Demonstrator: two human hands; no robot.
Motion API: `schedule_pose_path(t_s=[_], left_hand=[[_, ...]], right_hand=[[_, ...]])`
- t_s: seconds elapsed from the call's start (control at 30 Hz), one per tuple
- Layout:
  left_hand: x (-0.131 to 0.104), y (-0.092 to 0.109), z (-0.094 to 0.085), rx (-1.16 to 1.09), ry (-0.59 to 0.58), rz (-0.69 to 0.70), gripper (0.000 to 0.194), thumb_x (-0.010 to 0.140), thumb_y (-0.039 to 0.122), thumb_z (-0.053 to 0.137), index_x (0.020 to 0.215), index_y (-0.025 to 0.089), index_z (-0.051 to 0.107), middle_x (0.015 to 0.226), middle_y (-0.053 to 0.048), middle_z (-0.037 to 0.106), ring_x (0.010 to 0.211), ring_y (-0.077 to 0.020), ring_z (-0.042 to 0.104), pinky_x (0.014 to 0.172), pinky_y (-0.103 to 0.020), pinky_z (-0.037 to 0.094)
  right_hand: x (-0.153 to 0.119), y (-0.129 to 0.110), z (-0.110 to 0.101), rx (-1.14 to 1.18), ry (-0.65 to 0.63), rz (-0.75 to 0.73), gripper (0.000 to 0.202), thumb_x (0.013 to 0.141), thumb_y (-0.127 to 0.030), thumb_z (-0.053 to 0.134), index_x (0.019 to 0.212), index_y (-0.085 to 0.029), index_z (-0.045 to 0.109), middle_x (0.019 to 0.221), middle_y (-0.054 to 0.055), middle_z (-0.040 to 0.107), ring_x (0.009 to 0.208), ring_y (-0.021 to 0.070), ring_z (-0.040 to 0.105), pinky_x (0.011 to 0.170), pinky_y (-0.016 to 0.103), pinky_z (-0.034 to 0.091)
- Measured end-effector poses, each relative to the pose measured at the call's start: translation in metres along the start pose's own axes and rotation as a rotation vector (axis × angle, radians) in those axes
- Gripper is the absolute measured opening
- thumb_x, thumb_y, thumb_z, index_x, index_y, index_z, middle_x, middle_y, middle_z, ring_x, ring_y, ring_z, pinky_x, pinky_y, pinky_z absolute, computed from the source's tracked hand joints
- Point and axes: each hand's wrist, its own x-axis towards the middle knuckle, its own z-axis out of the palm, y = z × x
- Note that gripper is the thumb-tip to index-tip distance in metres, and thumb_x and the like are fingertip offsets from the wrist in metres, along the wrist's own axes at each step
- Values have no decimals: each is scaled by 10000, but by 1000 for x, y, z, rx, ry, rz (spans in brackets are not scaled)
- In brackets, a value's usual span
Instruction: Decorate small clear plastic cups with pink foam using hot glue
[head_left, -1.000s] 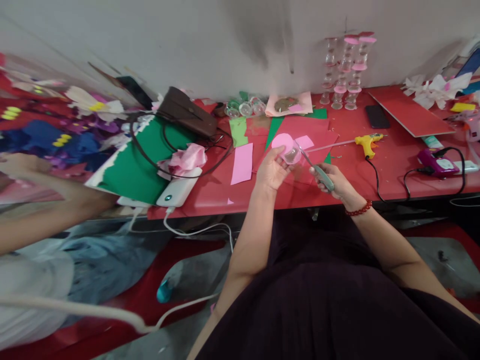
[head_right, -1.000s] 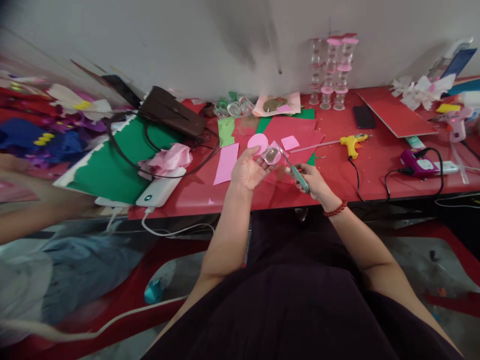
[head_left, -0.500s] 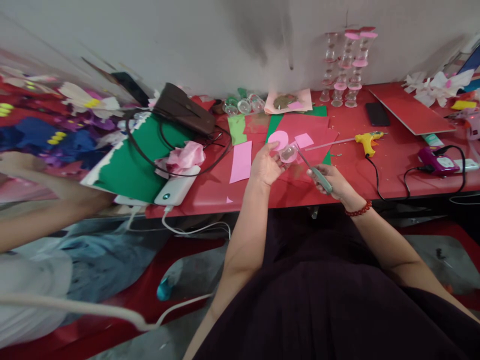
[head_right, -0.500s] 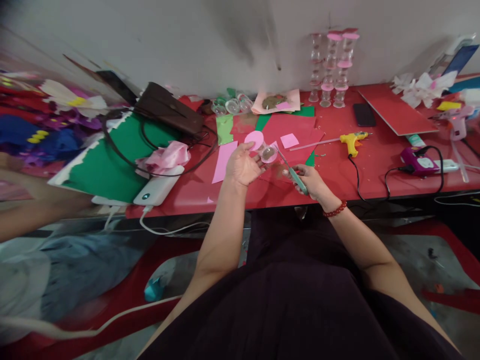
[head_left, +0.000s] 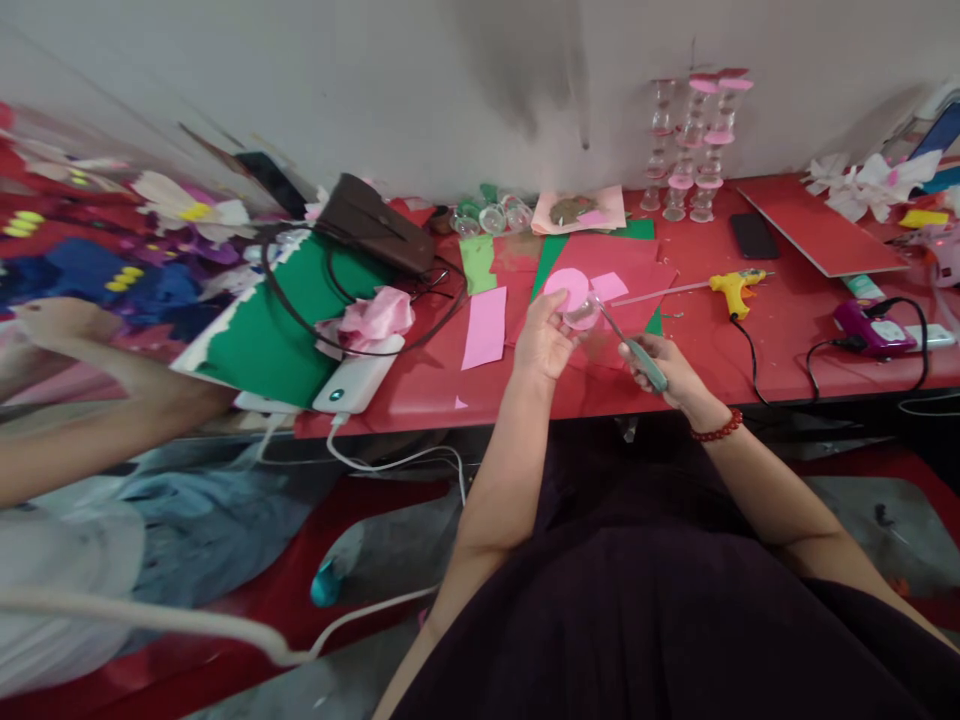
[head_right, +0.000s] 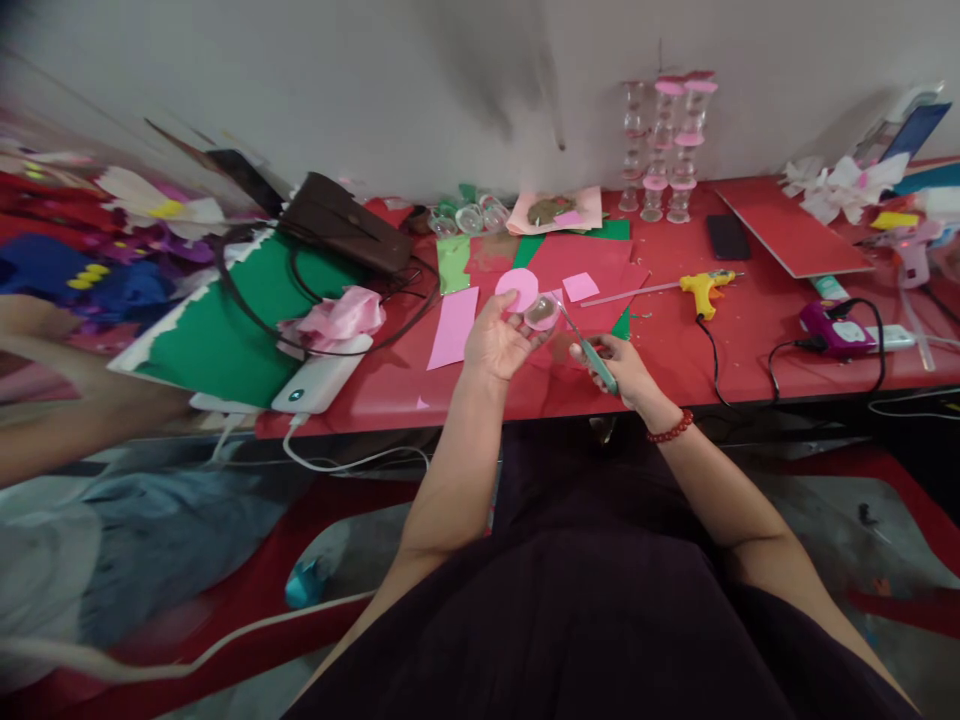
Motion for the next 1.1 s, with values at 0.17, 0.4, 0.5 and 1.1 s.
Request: schedule_pose_path(t_s=[0.17,0.4,0.5,1.1], left_hand=[[-3,2,0,1,-45,-74,376,762,229,805,1122,217,702,912,-48,787,951,-229,785,888,-344,629],[-1,2,-1,-23,-68,-80,457,760,221,809,1202,244,693,953,-46,803,1006,-250,794,899,-350,642],[0,4,-2,-4,-102,-85,457,757,218,810,1199,228,692,929,-50,803,981,-249,796,895,-352,643],[33,19,-21,215,-343,-43,615,688,307,807,1276,220,648,933,-47,822,941,-262,790,837,-367,599]], right_hand=[[0,-8,-3,0,-11,-5,727,465,-607,990,913,-204,582,556,-98,522,427,35,402,376,164,288],[1,-9,-8,-26,-49,-6,625,612,-583,964,933,-214,574,560,-98,504,435,41,412,380,160,287],[1,-9,-7,18,-44,-1,621,597,-566,970,904,-219,555,558,-92,524,426,47,437,359,161,276],[-2,-22,-7,-23,-55,-8,571,602,-556,993,794,-204,586,514,-92,468,396,40,411,314,157,265]])
